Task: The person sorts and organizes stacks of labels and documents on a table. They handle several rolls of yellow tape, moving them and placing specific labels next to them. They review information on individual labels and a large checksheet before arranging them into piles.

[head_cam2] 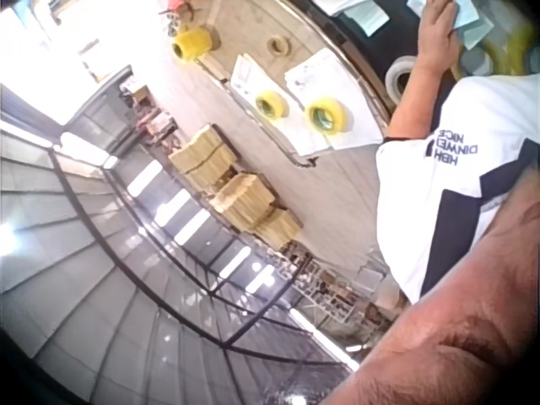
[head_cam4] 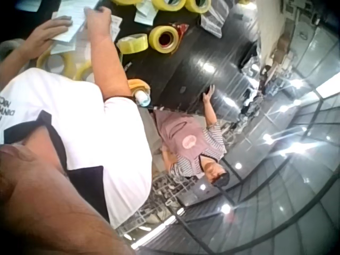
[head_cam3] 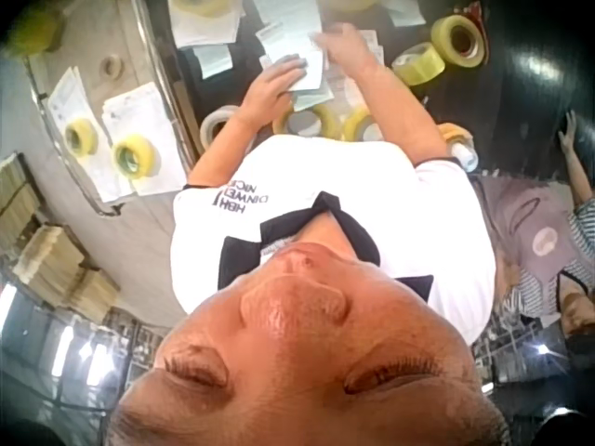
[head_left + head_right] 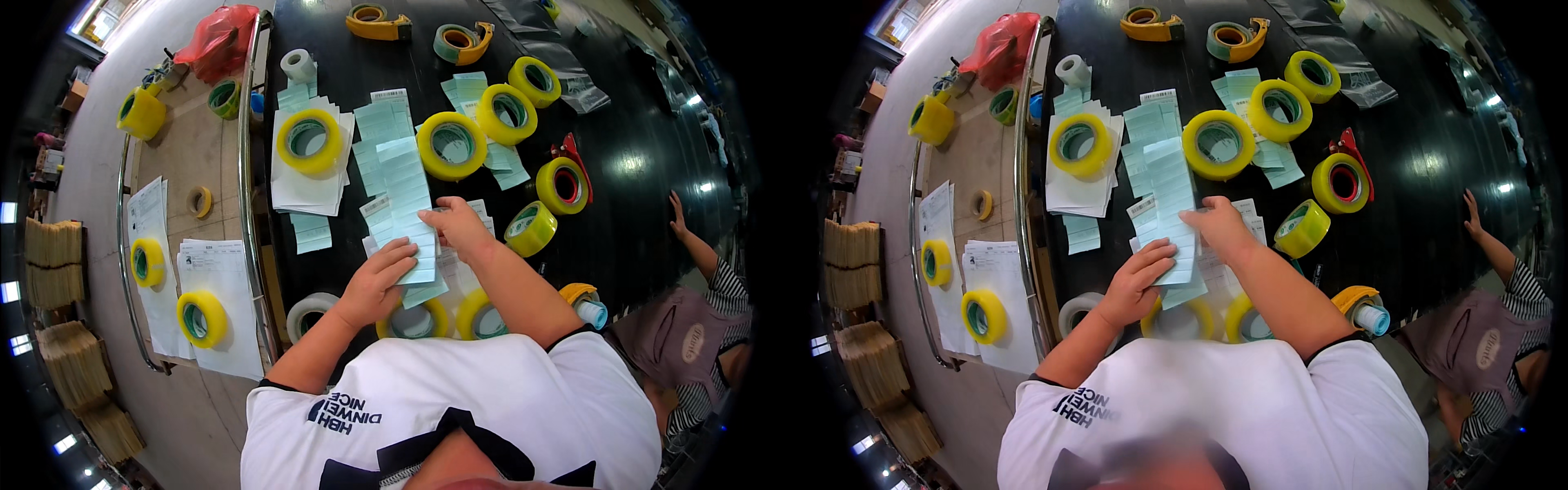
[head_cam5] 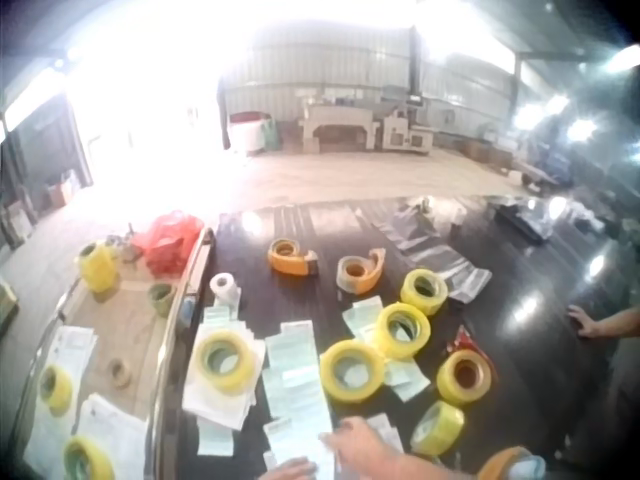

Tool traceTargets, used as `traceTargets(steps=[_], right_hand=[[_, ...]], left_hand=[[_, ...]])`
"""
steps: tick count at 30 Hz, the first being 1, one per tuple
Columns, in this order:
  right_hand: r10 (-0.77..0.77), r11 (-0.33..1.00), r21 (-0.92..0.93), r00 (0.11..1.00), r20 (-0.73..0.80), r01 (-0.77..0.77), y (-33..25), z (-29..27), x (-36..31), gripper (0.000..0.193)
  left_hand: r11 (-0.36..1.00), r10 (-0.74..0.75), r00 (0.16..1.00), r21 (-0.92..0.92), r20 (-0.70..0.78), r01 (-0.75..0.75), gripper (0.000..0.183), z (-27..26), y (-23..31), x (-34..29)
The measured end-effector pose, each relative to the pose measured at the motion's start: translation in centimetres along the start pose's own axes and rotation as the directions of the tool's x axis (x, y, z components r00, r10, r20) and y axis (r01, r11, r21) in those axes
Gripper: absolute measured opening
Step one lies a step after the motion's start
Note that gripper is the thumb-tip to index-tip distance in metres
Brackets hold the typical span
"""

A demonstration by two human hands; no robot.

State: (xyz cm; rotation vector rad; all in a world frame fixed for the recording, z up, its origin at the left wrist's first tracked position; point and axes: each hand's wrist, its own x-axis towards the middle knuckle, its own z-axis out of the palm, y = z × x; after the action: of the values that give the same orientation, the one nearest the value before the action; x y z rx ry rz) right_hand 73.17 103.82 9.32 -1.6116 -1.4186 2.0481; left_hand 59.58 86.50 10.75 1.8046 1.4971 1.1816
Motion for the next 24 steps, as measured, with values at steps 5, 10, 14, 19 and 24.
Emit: traceTargets(steps=[5,10,14,19,24], right_hand=[[-0.007,0.994,0.105,0.985,0.171,-0.011,1.3,-0.7,0.9,0.032],[0.096,0.938,0.307,0.972,0.215,-0.160,1.5,-2.4,-0.4,0.027],[0.143,0.902,0.359,0.950,0.277,-0.241,2.1,-3.6,-1.0,0.026],[0.167,0.883,0.386,0.948,0.270,-0.265,3.1,-4.1,-1.8,0.027],[0.159,0.898,0.360,0.950,0.268,-0.252,3.7,-4.4,-2.0,0.028]], left_hand=[[0.998,-0.013,0.999,-0.064,0.042,0.016,0.051,-0.1,0.3,-0.1],[0.993,-0.080,0.996,-0.090,-0.043,0.076,0.048,-0.5,-0.7,-1.2],[0.989,-0.118,0.991,-0.101,-0.060,0.112,0.046,-0.8,-1.0,-1.3],[0.991,-0.103,0.992,-0.098,-0.067,0.096,0.044,-0.7,-1.5,-1.7],[0.990,-0.110,0.991,-0.092,-0.071,0.103,0.041,-0.4,-1.7,-2.0]])
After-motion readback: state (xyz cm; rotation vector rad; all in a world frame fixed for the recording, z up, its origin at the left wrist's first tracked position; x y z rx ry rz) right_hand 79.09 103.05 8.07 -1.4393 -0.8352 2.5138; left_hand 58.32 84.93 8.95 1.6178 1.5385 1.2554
